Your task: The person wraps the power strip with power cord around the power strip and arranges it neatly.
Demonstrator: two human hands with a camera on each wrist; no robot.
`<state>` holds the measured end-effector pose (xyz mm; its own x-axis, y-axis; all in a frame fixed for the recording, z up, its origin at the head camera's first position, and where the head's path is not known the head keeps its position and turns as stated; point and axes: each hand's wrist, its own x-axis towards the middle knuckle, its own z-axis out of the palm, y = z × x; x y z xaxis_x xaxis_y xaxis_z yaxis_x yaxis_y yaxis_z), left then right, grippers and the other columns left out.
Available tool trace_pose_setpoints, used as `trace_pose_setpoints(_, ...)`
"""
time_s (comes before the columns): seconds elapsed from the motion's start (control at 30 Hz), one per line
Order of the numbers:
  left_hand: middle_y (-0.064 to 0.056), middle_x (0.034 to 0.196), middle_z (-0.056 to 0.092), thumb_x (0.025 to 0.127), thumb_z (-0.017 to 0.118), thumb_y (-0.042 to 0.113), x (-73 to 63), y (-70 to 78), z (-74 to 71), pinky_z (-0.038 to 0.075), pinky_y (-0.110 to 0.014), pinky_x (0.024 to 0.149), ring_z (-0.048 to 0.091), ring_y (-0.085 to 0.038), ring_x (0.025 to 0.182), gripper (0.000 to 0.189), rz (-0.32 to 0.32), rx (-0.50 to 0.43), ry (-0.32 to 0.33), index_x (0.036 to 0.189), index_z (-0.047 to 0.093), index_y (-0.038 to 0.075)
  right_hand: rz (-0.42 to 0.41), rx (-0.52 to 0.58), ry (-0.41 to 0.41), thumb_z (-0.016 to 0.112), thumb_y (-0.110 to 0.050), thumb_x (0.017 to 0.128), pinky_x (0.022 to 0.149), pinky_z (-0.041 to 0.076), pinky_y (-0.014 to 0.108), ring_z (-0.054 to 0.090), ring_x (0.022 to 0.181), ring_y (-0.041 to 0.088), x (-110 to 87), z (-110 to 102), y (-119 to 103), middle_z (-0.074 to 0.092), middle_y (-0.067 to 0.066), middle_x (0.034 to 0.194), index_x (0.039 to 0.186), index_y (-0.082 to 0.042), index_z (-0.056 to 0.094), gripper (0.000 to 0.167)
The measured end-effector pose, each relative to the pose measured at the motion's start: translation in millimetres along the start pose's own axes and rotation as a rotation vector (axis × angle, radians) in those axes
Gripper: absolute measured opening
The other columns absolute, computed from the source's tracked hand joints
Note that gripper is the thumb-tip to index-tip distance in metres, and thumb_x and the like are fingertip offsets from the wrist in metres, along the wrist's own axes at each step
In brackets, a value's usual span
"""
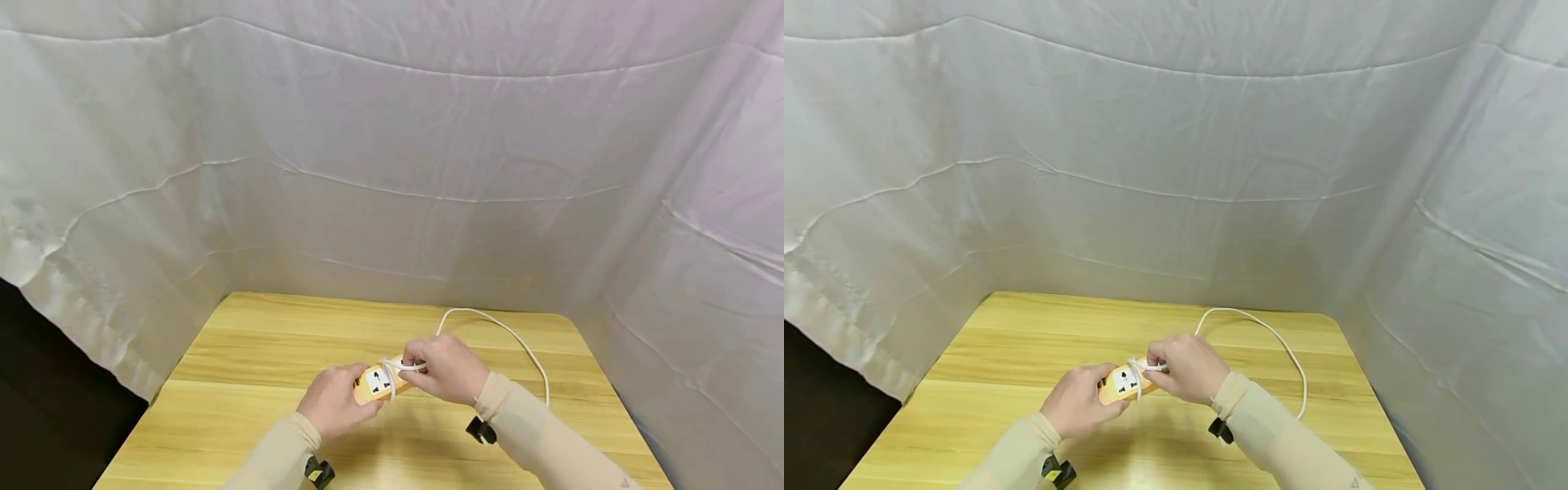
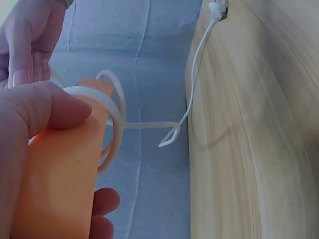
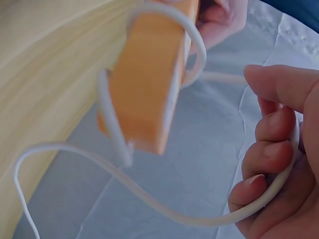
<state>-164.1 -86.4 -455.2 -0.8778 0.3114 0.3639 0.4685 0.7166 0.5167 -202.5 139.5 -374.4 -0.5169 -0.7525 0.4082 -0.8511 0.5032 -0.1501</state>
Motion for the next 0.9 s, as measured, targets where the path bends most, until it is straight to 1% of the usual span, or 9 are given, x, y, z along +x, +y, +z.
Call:
trace_pose_setpoints(0.13,0.015,0.071,0.057,0.071,0.078,0.038,0.2,-0.5,-1.4,0.037,-0.018,0.046,0.044,0.001,0.053,0.037,0.012,0.052,0.046,0.098,0.067,0.015,0.014,0.062,0.015,0.074,-0.023,0.083,0.045,0.032,0.010,0.038,0.050,-0.007,-7.5,4,-3,0.051,-0.017,0.064,0.074,-0.020,0.059,0.018)
trace_pose_setpoints(0.27,0.016,0.070,0.056,0.071,0.078,0.038,0.7,0.3,-1.3,0.036,-0.018,0.047,0.044,0.001,0.054,0.036,0.017,0.071,0.063,0.097,0.067,0.016,0.017,0.075,0.033,0.075,-0.022,0.082,0.044,0.030,0.010,0.035,0.050,-0.008,-12.9,6,-7,0.048,-0.018,0.062,0.075,-0.019,0.059,0.017)
trace_pose_setpoints(0.5,0.017,0.068,0.055,0.072,0.078,0.036,1.7,2.3,-1.2,0.036,-0.019,0.046,0.043,0.001,0.052,0.034,0.004,0.044,0.090,0.097,0.067,0.016,0.022,0.092,0.042,0.073,-0.023,0.085,0.043,0.025,0.008,0.030,0.049,-0.011,-20.7,9,-12,0.041,-0.019,0.060,0.075,-0.020,0.057,0.019)
trace_pose_setpoints(0.63,0.018,0.066,0.053,0.072,0.078,0.036,2.9,3.1,-1.0,0.035,-0.019,0.046,0.042,0.002,0.050,0.032,0.015,0.047,0.113,0.095,0.067,0.018,0.021,0.122,0.049,0.070,-0.024,0.088,0.041,0.023,0.007,0.029,0.048,-0.013,-25.7,11,-16,0.040,-0.021,0.059,0.077,-0.020,0.058,0.016)
trace_pose_setpoints(0.73,0.018,0.066,0.054,0.071,0.079,0.036,3.8,3.7,-1.0,0.035,-0.018,0.045,0.042,0.002,0.049,0.031,0.025,0.045,0.126,0.094,0.067,0.018,0.017,0.135,0.058,0.066,-0.024,0.091,0.043,0.025,0.007,0.030,0.049,-0.013,-28.6,13,-17,0.041,-0.022,0.060,0.079,-0.020,0.060,0.014)
trace_pose_setpoints(0.9,0.014,0.070,0.059,0.072,0.078,0.034,4.1,5.4,-1.6,0.037,-0.018,0.044,0.044,0.002,0.051,0.034,0.029,0.010,0.125,0.098,0.068,0.015,0.018,0.155,0.058,0.060,-0.023,0.096,0.046,0.027,0.006,0.032,0.051,-0.011,-33.1,16,-19,0.041,-0.021,0.061,0.083,-0.018,0.064,0.014)
